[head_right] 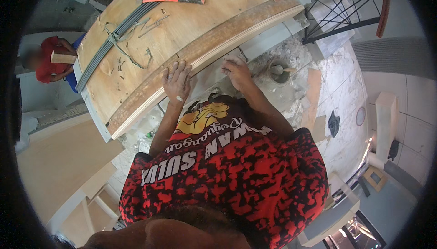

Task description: The person constructs a wall using white blocks, securing them with mortar and aligning them using a wooden guide and a hammer.

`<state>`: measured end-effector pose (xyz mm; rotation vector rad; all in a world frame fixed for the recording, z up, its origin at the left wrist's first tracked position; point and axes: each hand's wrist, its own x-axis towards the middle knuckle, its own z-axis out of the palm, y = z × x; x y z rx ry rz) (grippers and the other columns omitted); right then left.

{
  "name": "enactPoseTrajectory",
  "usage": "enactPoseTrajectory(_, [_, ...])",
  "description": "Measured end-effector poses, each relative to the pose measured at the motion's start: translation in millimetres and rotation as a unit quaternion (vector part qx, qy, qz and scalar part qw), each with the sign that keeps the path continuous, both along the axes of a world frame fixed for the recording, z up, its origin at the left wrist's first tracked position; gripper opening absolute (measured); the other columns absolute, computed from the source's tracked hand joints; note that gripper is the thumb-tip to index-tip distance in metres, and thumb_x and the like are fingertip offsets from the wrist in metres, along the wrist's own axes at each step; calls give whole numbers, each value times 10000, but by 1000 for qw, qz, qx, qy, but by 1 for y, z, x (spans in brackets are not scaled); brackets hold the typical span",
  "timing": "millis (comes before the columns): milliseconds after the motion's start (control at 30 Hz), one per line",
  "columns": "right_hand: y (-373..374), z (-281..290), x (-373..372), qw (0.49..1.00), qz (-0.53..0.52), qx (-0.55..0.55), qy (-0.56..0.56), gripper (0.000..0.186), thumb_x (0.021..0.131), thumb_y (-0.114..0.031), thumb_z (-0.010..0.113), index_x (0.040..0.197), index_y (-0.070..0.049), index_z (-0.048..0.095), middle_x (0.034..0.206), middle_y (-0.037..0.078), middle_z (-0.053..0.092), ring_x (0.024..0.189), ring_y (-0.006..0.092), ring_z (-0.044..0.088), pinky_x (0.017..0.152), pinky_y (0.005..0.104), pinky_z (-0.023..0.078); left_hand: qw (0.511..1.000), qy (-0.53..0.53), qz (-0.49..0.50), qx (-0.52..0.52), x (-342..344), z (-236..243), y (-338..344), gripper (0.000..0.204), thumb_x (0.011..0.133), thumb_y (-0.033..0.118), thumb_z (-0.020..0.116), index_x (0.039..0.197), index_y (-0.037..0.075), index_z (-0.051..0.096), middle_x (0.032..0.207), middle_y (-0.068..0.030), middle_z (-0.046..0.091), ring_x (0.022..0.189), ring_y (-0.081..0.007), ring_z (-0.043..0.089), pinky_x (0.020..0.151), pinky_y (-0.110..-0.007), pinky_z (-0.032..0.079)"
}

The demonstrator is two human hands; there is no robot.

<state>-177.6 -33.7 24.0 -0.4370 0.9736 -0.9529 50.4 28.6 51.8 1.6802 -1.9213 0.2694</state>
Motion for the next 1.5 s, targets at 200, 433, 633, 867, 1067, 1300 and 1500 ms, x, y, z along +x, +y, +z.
enactPoseTrajectory(200, [10,14,39,986,70,-114,102,160,911,-76,603,1045,6,573,919,66,609,802,151,612,718,284,521,1000,17,5,6,1,-2,1,171,826,151,646,991,157,687,1155,-21,669,1125,-217,598,1032,-431,323])
enactPoseTrajectory(433, [12,13,49,919,169,-289,208,111,935,-97,572,998,-10,599,884,42,606,763,120,614,701,256,503,999,22,-1,27,0,-1,2,211,811,130,635,1019,155,664,1181,-20,659,1150,-225,590,1047,-438,308])
enactPoseTrajectory(633, [7,24,56,805,126,-504,289,138,889,-56,577,1020,-21,604,860,97,589,813,219,602,728,325,485,1000,12,-13,10,0,-1,1,183,837,152,625,1011,150,677,1181,-48,661,1157,-247,586,1039,-434,328])
enactPoseTrajectory(867, [-5,43,40,699,42,-597,391,197,817,-45,629,1011,-29,598,928,176,569,862,360,570,745,418,472,1000,-3,-13,9,2,-9,1,211,839,178,590,1024,173,692,1192,-28,657,1184,-220,559,1047,-432,308])
enactPoseTrajectory(1067, [-99,-6,-65,714,-247,-328,568,244,848,-148,677,1025,8,613,943,147,618,860,282,600,789,388,471,1000,1,-8,13,-1,-2,1,220,815,130,652,1030,158,693,1182,-40,662,1169,-236,577,1045,-411,328])
enactPoseTrajectory(1300, [-191,-31,-154,708,-358,-255,553,309,813,-176,674,1068,-5,640,1001,184,626,956,353,584,870,413,452,1000,6,-23,14,-1,-5,0,211,837,157,641,1042,159,689,1194,-46,657,1176,-250,571,1053,-433,318])
enactPoseTrajectory(1500, [-171,37,-40,648,-45,-524,551,235,829,-108,628,1058,-63,657,984,167,626,927,356,595,851,403,467,999,8,-14,33,3,1,4,213,823,165,643,1032,167,682,1206,-41,652,1179,-242,571,1048,-436,321])
